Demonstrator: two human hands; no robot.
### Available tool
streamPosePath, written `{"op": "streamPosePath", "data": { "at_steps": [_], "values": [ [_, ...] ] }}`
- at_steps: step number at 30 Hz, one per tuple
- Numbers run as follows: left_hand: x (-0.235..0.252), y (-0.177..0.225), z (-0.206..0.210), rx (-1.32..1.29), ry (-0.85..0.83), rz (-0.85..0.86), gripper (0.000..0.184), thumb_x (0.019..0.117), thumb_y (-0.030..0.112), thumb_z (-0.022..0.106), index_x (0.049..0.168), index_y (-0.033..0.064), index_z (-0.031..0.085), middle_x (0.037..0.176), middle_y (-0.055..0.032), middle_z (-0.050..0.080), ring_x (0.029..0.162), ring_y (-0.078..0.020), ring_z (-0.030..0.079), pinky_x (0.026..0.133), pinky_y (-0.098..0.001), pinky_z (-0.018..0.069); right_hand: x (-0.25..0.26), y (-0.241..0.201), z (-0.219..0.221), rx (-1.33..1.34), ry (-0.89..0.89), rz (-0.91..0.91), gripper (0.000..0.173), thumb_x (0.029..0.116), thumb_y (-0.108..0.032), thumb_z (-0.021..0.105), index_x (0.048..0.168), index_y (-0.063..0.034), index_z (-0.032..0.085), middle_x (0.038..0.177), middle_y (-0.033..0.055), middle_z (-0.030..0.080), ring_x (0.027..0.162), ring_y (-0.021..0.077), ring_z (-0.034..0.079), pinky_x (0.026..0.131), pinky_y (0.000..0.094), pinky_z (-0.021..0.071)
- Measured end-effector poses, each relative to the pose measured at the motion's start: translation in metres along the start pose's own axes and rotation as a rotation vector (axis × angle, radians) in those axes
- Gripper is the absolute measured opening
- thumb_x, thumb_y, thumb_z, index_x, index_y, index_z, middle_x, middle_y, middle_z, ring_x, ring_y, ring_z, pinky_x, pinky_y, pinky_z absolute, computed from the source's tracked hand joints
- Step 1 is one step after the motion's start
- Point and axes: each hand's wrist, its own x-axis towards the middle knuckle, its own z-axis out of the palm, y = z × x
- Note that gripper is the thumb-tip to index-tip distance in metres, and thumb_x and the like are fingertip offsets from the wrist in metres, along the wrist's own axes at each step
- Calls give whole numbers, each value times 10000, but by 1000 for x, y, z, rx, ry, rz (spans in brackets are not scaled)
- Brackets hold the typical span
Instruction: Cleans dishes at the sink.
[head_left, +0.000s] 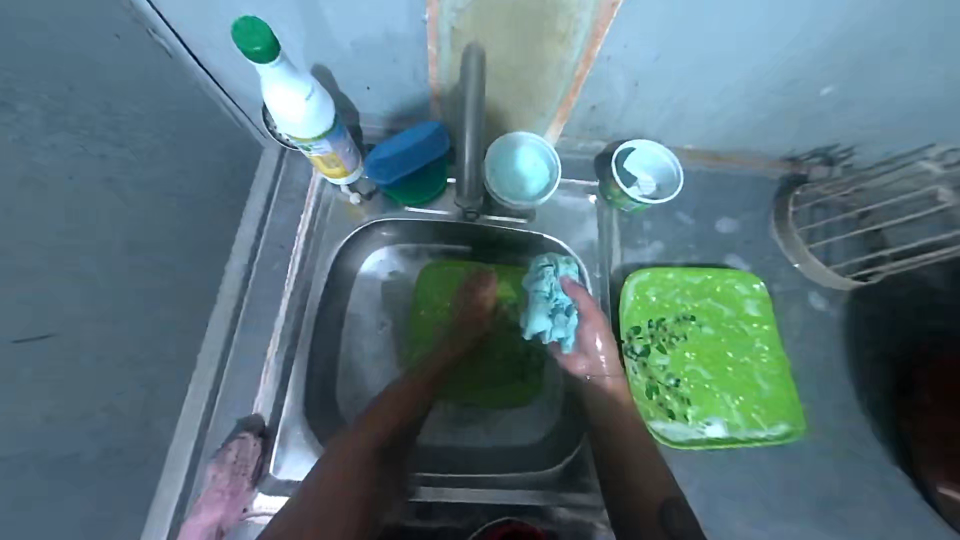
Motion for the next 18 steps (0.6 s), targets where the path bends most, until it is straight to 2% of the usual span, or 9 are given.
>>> {"op": "streamPosePath", "data": {
  "at_steps": [2, 4, 6, 7, 9, 10, 12, 15, 18],
  "values": [
    [-13, 41, -22, -307, -237, -138, 599, 967, 294, 675, 1444, -24, 502, 1439, -211, 554, 1365, -278, 515, 1161, -442, 399, -2, 5, 2, 3, -13, 68, 397, 1111, -387, 347, 1360, -131, 519, 1005, 91, 701, 826, 199, 705, 683, 369, 620],
    [-39, 58, -33, -377, -470, -122, 524, 1007, 334, 624, 1393, -13, 553, 1345, -197, 620, 1278, -275, 582, 1106, -469, 448, -9, 12, 2, -64, 1, 99, 462, 1119, -427, 293, 1412, -122, 480, 1027, 101, 700, 835, 199, 709, 681, 369, 623],
    [-68, 39, -23, -172, -561, 258, 432, 1071, 258, 499, 1403, -7, 575, 1448, -175, 581, 1388, -345, 504, 1146, -543, 393, -19, 18, -7, -148, 24, 136, 497, 1124, -415, 280, 1483, -108, 431, 1114, 104, 682, 915, 179, 692, 761, 359, 605],
    [-81, 22, -18, -79, -515, 462, 378, 1070, 204, 495, 1375, 14, 612, 1454, -174, 578, 1394, -375, 497, 1158, -559, 377, -25, 21, -12, -178, 41, 152, 485, 1124, -395, 291, 1482, -95, 419, 1117, 100, 677, 924, 169, 689, 770, 350, 605],
    [-92, -6, -29, -2, -452, 646, 308, 1049, 158, 530, 1289, 30, 675, 1424, -181, 602, 1379, -403, 509, 1156, -592, 365, -36, 25, -25, -244, 41, 173, 472, 1115, -359, 324, 1501, -92, 381, 1144, 91, 665, 950, 147, 683, 790, 337, 602],
    [-90, -16, -45, 30, -446, 605, 303, 1040, 143, 540, 1281, 24, 680, 1425, -191, 599, 1385, -417, 499, 1161, -617, 347, -43, 27, -33, -302, 20, 168, 490, 1095, -329, 373, 1519, -83, 365, 1170, 89, 657, 971, 141, 681, 808, 337, 602],
    [-69, -30, -81, 113, -338, 394, 323, 988, 46, 559, 1286, -17, 667, 1409, -253, 586, 1354, -462, 510, 1129, -632, 371, -57, 34, -43, -493, -63, 128, 473, 1015, -243, 502, 1434, -28, 468, 1133, 80, 675, 936, 118, 686, 808, 322, 606],
    [-14, -52, -111, 271, -239, 32, 509, 955, -5, 607, 1456, -8, 519, 1560, -279, 404, 1458, -495, 345, 1167, -638, 310, -68, 36, -38, -838, -316, 164, 445, 966, -112, 657, 1379, 21, 557, 1226, 169, 661, 1033, 181, 679, 918, 368, 576],
    [25, -45, -125, 319, -311, -263, 493, 980, 32, 618, 1457, -15, 503, 1465, -305, 490, 1351, -524, 462, 1057, -656, 421, -71, 43, -30, -1071, -405, 178, 451, 958, -137, 689, 1368, 14, 574, 1254, 214, 645, 1094, 252, 664, 968, 424, 547]
  ]
}}
